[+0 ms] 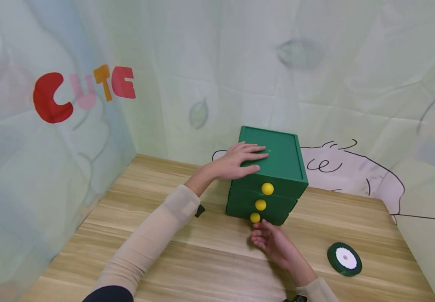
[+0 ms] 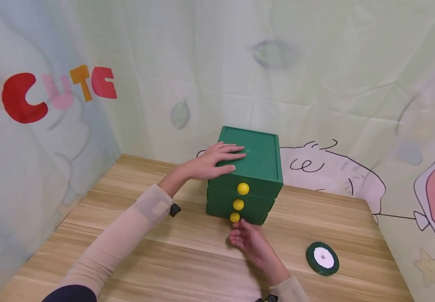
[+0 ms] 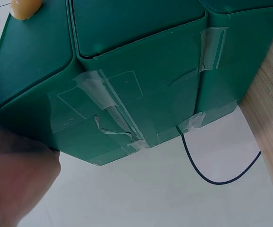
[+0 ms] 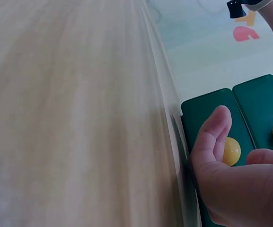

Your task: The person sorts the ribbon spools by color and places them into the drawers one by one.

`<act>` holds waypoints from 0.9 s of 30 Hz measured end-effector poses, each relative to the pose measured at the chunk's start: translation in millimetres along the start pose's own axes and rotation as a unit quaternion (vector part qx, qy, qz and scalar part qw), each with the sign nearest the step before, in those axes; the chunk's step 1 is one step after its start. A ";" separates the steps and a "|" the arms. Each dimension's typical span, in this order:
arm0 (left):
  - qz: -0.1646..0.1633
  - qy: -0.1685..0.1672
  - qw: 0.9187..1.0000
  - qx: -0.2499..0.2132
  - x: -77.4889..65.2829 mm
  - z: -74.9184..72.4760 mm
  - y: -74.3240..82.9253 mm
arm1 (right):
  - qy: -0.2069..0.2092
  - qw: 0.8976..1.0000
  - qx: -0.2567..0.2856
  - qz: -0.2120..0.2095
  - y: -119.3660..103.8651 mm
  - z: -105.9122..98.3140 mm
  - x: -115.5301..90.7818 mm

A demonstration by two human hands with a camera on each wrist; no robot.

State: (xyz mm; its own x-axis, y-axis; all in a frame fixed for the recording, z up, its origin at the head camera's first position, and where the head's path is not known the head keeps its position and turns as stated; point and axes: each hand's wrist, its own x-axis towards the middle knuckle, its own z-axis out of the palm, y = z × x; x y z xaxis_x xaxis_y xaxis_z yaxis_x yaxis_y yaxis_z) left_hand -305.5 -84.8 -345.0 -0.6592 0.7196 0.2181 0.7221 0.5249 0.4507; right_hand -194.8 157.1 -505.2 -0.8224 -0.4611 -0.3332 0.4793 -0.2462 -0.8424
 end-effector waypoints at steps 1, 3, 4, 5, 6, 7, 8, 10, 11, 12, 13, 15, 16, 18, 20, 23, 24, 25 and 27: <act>0.000 0.000 1.000 -0.001 -0.1 0.1 -0.2 | -0.002 1.000 0.001 0.002 0.6 -0.1 1.0; 0.000 0.000 1.000 -0.001 -0.2 0.3 -0.4 | -0.003 1.000 0.000 0.005 1.7 0.4 3.5; 0.000 0.000 1.000 -0.001 -0.2 0.4 -0.5 | -0.001 1.000 -0.001 0.008 2.2 0.8 4.8; 0.000 0.000 1.000 0.000 -0.1 0.4 -0.6 | 0.001 1.000 -0.001 0.010 2.7 1.3 6.2; 0.000 0.000 1.000 0.000 0.0 0.5 -0.6 | 0.003 1.000 -0.001 0.011 3.0 2.0 7.5; 0.000 -0.001 1.000 0.001 0.1 0.5 -0.6 | 0.006 1.000 0.000 0.013 3.3 2.5 8.7; 0.000 -0.001 1.000 0.002 0.3 0.5 -0.6 | 0.008 1.000 -0.001 0.015 3.5 2.8 9.9; 0.000 -0.001 1.000 0.001 0.5 0.6 -0.6 | 0.012 1.000 0.002 0.018 3.4 3.4 11.9; 0.000 -0.001 1.000 0.001 0.6 0.6 -0.7 | 0.014 1.000 0.003 0.018 3.4 3.8 12.7; 0.000 -0.001 1.000 0.001 0.7 0.7 -0.7 | 0.014 1.000 0.004 0.020 3.0 4.3 13.3; 0.000 -0.001 1.000 0.000 0.7 0.7 -0.8 | 0.016 1.000 0.005 0.021 2.6 4.8 14.0; 0.000 -0.001 1.000 0.000 0.8 0.9 -1.0 | 0.017 1.000 0.006 0.024 1.7 6.1 14.7; 0.000 -0.001 1.000 0.000 0.9 0.9 -1.0 | 0.016 1.000 0.005 0.025 1.3 6.5 15.0; 0.000 -0.002 1.000 -0.001 0.8 1.0 -1.1 | 0.016 0.999 0.006 0.028 0.3 7.7 15.3; 0.000 -0.002 1.000 -0.001 0.8 1.0 -1.2 | 0.014 0.999 0.007 0.029 -0.3 8.3 15.5; -0.001 -0.002 1.000 -0.001 0.5 0.9 -1.1 | 0.009 1.000 0.009 0.027 -1.0 9.1 15.2; -0.001 -0.002 1.000 -0.001 0.4 0.9 -1.0 | 0.007 1.000 0.010 0.026 -1.2 9.5 15.0; -0.001 -0.002 1.000 0.000 0.3 0.8 -0.8 | 0.006 1.000 0.012 0.026 -1.2 9.6 14.8; -0.002 -0.001 1.000 -0.001 0.1 0.5 -0.4 | 0.002 1.000 0.013 0.025 -1.1 10.0 14.5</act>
State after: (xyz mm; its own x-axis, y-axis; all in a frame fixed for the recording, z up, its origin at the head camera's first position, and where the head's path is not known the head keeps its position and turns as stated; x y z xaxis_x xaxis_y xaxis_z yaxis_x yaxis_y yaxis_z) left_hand -305.7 -84.7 -345.6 -0.6609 0.7193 0.2143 0.7195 0.5260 0.4534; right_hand -204.2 142.2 -504.8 -0.7980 -0.4707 -0.3764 0.5281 -0.2452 -0.8130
